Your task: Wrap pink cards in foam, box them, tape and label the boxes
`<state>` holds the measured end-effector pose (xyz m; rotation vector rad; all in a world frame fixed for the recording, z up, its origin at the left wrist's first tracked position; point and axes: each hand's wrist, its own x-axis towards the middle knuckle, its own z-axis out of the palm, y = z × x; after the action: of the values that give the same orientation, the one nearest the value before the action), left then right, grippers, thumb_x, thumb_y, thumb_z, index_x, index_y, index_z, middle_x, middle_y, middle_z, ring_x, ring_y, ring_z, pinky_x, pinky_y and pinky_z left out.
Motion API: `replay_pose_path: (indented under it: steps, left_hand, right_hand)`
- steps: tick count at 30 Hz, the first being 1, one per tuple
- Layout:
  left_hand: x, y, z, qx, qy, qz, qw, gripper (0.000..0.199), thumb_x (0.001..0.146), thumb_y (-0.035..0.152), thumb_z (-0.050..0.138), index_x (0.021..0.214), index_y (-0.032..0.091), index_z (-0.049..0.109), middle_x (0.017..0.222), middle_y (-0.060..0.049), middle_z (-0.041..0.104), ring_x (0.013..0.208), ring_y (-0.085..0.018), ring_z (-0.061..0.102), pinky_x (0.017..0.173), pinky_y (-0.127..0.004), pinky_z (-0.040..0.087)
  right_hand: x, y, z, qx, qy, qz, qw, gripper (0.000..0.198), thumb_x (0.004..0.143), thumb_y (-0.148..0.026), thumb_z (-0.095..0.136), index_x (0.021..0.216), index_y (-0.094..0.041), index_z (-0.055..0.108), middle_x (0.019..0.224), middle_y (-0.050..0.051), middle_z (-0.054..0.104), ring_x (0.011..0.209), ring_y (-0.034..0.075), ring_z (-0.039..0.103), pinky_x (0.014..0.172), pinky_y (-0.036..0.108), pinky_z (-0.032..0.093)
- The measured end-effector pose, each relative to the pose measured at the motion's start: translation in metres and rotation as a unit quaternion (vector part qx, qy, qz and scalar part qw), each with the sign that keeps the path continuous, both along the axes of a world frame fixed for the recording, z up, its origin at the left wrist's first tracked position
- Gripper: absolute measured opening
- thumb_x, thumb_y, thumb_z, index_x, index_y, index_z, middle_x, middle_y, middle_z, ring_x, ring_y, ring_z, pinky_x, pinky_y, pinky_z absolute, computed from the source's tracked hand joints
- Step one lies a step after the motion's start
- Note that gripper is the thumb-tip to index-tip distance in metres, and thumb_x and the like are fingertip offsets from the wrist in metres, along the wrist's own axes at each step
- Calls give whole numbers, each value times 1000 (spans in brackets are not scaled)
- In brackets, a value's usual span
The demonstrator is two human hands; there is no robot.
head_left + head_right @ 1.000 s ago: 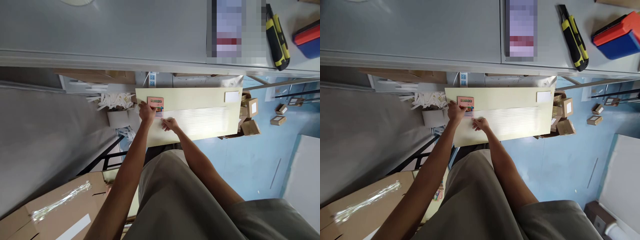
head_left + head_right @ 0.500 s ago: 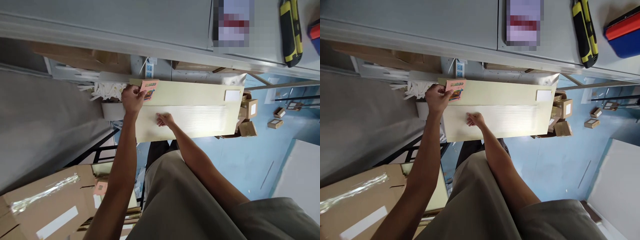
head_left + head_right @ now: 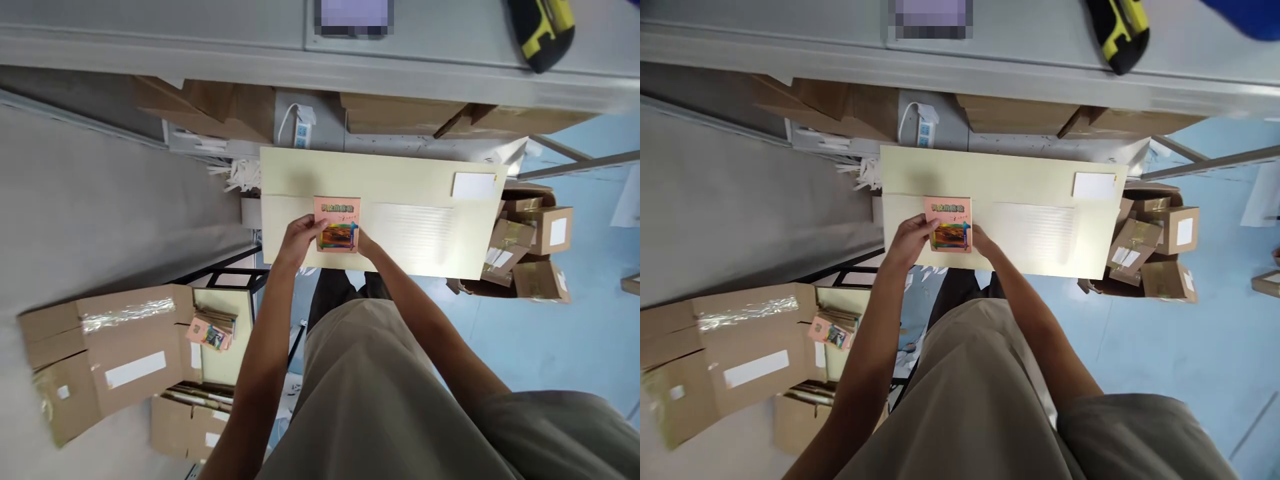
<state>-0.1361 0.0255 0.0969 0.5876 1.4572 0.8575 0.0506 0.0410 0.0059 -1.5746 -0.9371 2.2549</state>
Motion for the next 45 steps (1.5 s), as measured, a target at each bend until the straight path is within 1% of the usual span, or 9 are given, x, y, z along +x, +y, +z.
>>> replay_pose_path:
  steps: [3, 6, 11, 24, 30, 33, 37, 41, 45]
  left_hand:
    - [52, -21, -31, -70, -26, -2, 997, 63, 66, 68, 100, 98, 16, 83, 99, -12, 84, 104, -33, 81, 91, -43, 66]
    - [110, -33, -63, -129, -28, -23, 991, 64, 60, 68, 101, 95, 17, 83, 97, -11, 85, 98, -31, 81, 86, -40, 64]
    - [182, -27, -98, -128, 43, -71, 988, 49, 68, 59, 96, 90, 18, 82, 97, -11, 85, 96, -31, 81, 84, -39, 62]
    - [229, 3, -137, -92, 181, -96, 975, 18, 82, 27, 80, 97, 20, 75, 102, -11, 84, 101, -28, 81, 96, -41, 64]
    - [231, -8, -140, -75, 172, -85, 979, 16, 83, 23, 79, 98, 19, 77, 106, -12, 84, 102, -27, 81, 99, -40, 63]
    - [232, -10, -139, -61, 165, -72, 982, 14, 83, 22, 78, 97, 19, 77, 106, -12, 84, 104, -27, 80, 100, -39, 63]
    - [232, -10, -140, -52, 159, -69, 983, 15, 84, 25, 79, 97, 19, 77, 107, -12, 84, 105, -27, 80, 99, -38, 63]
    - [230, -11, -144, -48, 155, -60, 985, 18, 84, 27, 79, 100, 19, 77, 107, -11, 84, 103, -26, 80, 97, -37, 63]
    - [225, -13, -145, -34, 161, -48, 985, 19, 85, 26, 78, 103, 19, 77, 109, -11, 85, 105, -25, 80, 100, -37, 63]
  right_hand:
    - [97, -28, 10, -50, 53, -75, 995, 59, 103, -76, 64, 114, -22, 81, 113, 11, 87, 104, 22, 82, 95, 33, 66]
    - [173, -54, 16, -20, -1, -127, 992, 50, 94, -70, 79, 110, -22, 81, 112, 10, 86, 101, 21, 81, 95, 32, 64]
    - [224, -63, 7, 59, -126, -186, 973, 33, 89, -53, 84, 95, -22, 76, 97, 6, 83, 90, 21, 79, 86, 32, 62]
    - [255, -43, -19, 163, -255, -178, 936, 21, 100, -39, 70, 107, -21, 77, 118, 13, 85, 108, 26, 80, 103, 40, 64]
    - [294, -67, -14, 188, -458, -200, 846, 40, 102, -42, 69, 132, -16, 70, 131, 21, 79, 114, 30, 76, 105, 47, 62]
    - [298, -76, -10, 163, -464, -176, 852, 34, 102, -45, 71, 122, -17, 73, 112, 16, 83, 103, 30, 78, 99, 45, 62]
    - [279, -86, 7, 214, -449, -142, 856, 30, 110, -46, 59, 103, -21, 74, 102, 13, 83, 97, 28, 77, 95, 42, 61]
    - [238, -91, 28, 321, -422, -45, 846, 27, 113, -42, 57, 103, -24, 74, 105, 11, 80, 103, 28, 74, 96, 41, 59]
    - [198, -83, 28, 342, -410, 49, 844, 21, 114, -32, 58, 103, -23, 74, 107, 11, 79, 107, 29, 70, 98, 40, 58]
